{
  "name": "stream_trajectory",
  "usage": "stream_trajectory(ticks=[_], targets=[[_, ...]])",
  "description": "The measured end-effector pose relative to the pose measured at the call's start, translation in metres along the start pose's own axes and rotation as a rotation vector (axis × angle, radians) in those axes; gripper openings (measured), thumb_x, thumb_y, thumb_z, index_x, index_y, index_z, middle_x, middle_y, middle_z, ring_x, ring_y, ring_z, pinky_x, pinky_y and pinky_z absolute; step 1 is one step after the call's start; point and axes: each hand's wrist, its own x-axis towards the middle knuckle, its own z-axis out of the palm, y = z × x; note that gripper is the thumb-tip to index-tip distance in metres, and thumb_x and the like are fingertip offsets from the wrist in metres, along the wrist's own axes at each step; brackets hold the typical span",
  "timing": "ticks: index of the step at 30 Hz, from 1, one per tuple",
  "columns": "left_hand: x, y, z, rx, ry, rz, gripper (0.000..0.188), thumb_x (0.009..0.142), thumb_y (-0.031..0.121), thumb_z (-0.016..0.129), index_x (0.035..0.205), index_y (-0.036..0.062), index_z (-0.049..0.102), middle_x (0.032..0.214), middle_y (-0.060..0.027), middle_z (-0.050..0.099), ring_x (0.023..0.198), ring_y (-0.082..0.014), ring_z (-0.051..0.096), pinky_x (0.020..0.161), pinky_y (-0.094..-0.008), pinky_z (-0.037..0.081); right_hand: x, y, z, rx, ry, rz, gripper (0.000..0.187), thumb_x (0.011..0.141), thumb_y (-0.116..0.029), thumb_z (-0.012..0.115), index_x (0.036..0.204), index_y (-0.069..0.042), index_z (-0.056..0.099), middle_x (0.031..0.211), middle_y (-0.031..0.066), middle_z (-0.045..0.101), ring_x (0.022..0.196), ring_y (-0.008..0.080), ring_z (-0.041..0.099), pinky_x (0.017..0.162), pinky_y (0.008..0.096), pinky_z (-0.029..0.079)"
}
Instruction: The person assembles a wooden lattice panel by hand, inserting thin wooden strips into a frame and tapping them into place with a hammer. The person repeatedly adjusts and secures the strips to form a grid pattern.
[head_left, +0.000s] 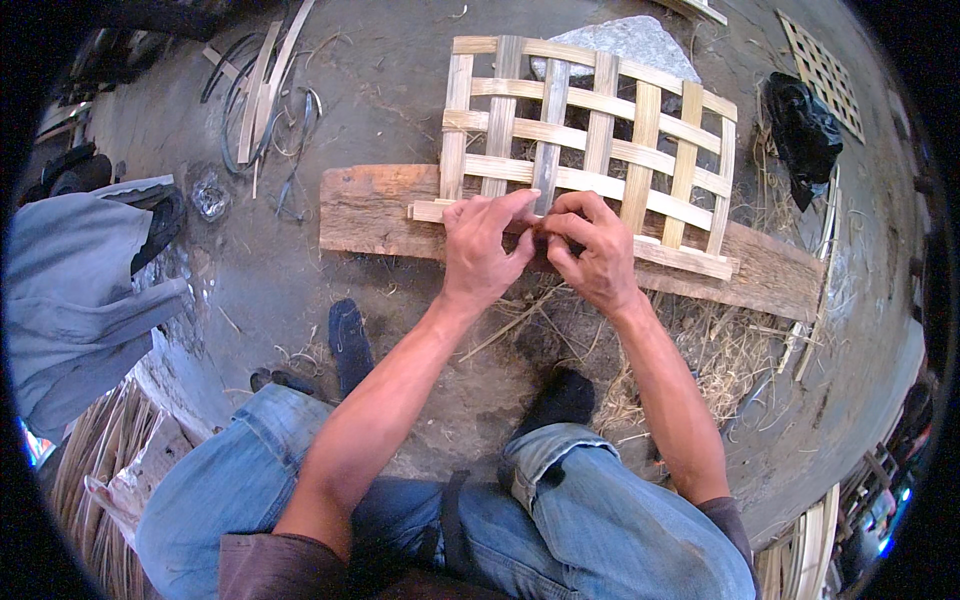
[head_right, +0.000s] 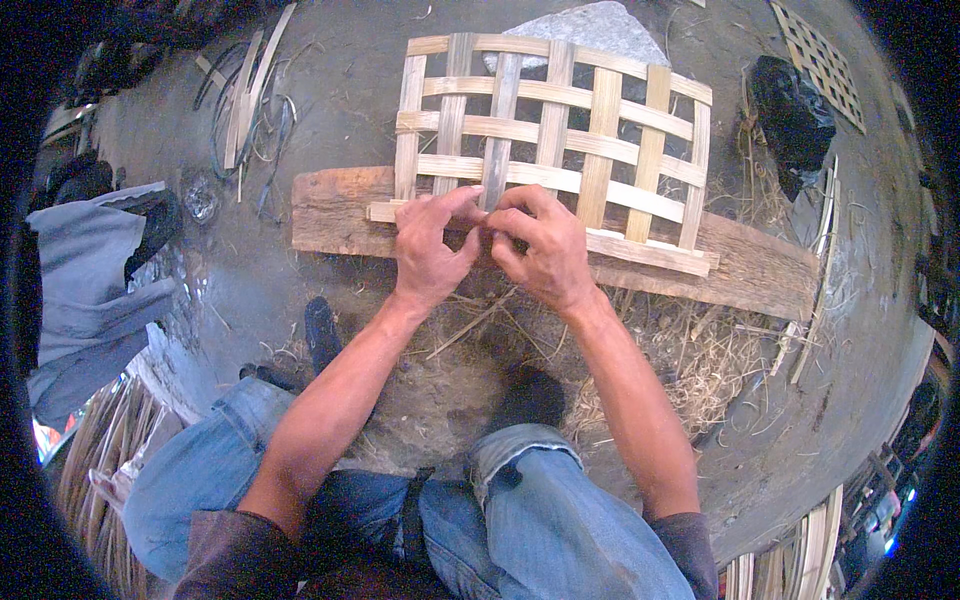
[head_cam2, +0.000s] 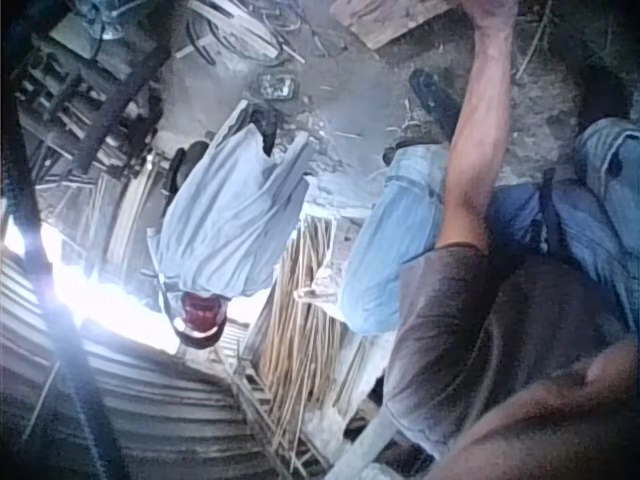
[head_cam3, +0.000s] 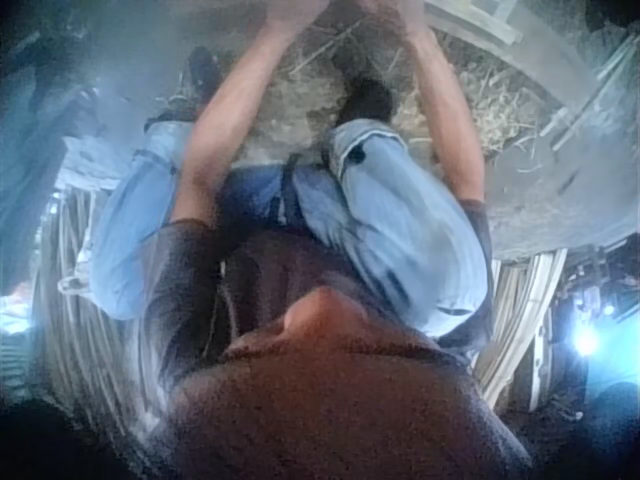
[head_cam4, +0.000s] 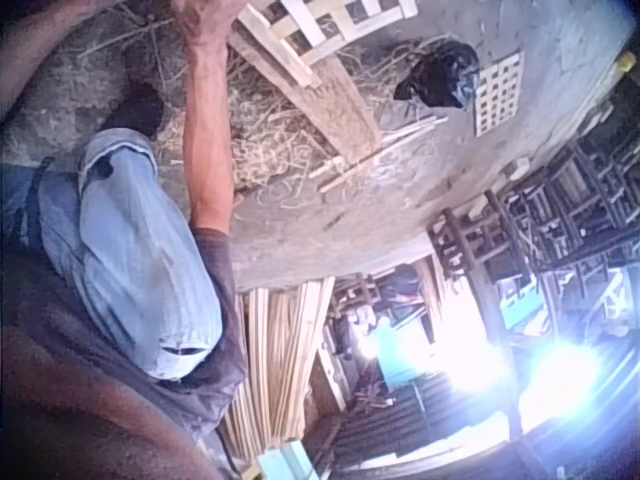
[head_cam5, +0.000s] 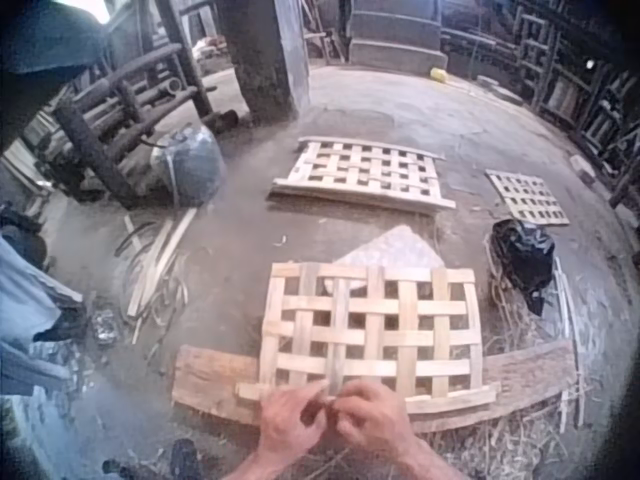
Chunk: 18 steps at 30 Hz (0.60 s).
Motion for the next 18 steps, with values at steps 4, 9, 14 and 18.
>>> stream_trajectory(ticks=[4, 9, 14, 18], targets=[[0.0, 0.001, 0.0, 0.017, -0.001, -0.014, 0.057, 0.071, 0.003, 0.077, 0.124, 0.0173, 0.061, 0.087, 0.0045, 0.07, 0.087, -0.0159, 0.064, 0.088, -0.037, 0.037, 0.0, 0.0, 0.0, 0.014, -0.007, 0.016, 0.018, 0.073, -0.005, 0.072, 0.091, -0.008, 0.072, 0.095, 0.0091, 0.065, 0.083, 0.0284, 0.067, 0.071, 0.0385, 0.055], [0.002, 0.007, 0.006, 0.064, 0.004, 0.018, 0.043, 0.073, 0.004, 0.076, 0.113, 0.0184, 0.067, 0.089, 0.0048, 0.07, 0.088, -0.0159, 0.064, 0.087, -0.0373, 0.037, -0.006, -0.007, -0.012, 0.064, 0.037, 0.065, 0.025, 0.075, -0.006, 0.072, 0.099, -0.005, 0.071, 0.097, 0.0123, 0.066, 0.087, 0.0309, 0.066, 0.076, 0.038, 0.055], [0.0, 0.002, 0.0, 0.106, -0.017, 0.052, 0.017, 0.076, 0.008, 0.077, 0.09, 0.0153, 0.07, 0.093, -0.0015, 0.071, 0.093, -0.0222, 0.064, 0.09, -0.0382, 0.041, -0.116, -0.041, -0.042, -0.124, 0.27, 0.37, 0.028, 0.078, -0.003, 0.071, 0.106, -0.003, 0.07, 0.104, 0.0148, 0.065, 0.098, 0.031, 0.064, 0.084, 0.0381, 0.053], [-0.001, 0.002, 0.003, 0.097, -0.01, 0.053, 0.02, 0.075, 0.007, 0.078, 0.091, 0.0149, 0.07, 0.092, -0.0011, 0.071, 0.091, -0.0218, 0.064, 0.089, -0.0381, 0.041, -0.269, -0.031, -0.068, -0.41, 0.439, 0.803, 0.028, 0.082, -0.005, 0.07, 0.11, -0.002, 0.066, 0.106, 0.0161, 0.062, 0.099, 0.0321, 0.06, 0.084, 0.0414, 0.051]])
